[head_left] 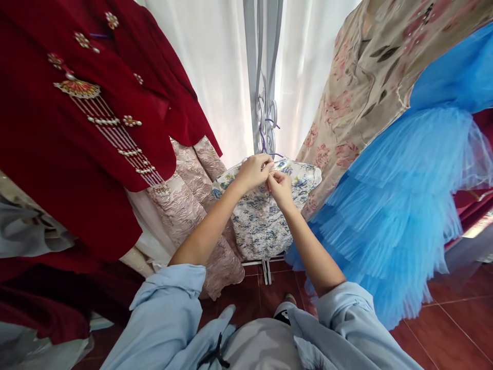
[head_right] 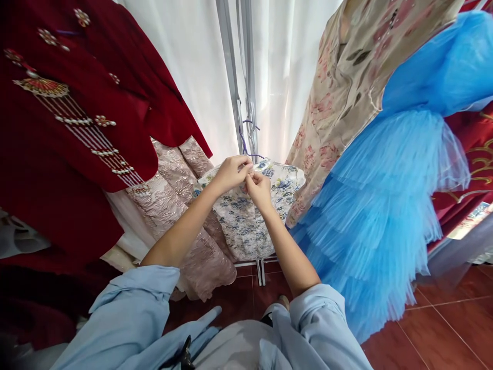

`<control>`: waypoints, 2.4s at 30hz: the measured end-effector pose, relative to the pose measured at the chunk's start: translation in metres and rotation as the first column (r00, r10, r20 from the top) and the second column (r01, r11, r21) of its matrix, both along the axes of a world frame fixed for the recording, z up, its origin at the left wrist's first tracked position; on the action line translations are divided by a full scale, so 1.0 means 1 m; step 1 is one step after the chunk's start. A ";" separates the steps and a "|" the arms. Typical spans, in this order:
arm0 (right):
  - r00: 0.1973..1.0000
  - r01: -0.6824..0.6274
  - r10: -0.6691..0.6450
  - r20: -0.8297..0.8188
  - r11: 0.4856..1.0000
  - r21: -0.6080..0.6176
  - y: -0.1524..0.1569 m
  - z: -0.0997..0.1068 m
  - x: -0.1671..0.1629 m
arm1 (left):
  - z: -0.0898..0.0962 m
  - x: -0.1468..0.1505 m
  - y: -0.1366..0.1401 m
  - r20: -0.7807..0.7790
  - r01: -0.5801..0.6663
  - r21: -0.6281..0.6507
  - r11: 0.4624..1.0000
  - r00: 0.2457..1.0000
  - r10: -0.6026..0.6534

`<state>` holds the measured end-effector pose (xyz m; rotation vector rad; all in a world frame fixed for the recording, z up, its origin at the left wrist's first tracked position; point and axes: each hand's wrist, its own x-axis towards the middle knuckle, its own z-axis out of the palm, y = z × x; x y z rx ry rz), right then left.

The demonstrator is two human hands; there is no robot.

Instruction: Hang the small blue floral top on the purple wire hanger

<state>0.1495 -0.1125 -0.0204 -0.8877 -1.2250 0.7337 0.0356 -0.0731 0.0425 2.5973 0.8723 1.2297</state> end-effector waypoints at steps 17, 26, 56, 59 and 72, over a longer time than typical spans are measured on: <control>0.993 0.045 0.028 0.113 0.803 -0.594 -0.081 -0.265 -0.019 | 0.000 -0.097 0.050 0.643 0.021 -0.249 0.968 0.751 0.149; 0.974 0.113 -0.010 0.225 0.884 -0.453 -0.093 -0.245 -0.015 | -0.101 -0.160 0.023 0.854 0.365 -0.495 0.788 0.373 0.364; 0.965 -0.131 0.004 -0.263 0.874 -0.468 -0.182 -0.126 0.173 | -0.153 -0.149 -0.051 0.235 0.272 -0.688 0.673 0.961 -0.148; 0.967 -0.239 0.161 -0.199 0.845 -0.478 -0.174 -0.113 0.156 | -0.138 -0.147 -0.014 0.402 0.327 -0.640 0.695 0.914 -0.059; 0.994 0.080 -0.045 0.104 0.926 -0.370 -0.085 -0.055 0.195 | -0.088 -0.114 0.025 0.607 0.402 -0.723 0.562 0.758 0.239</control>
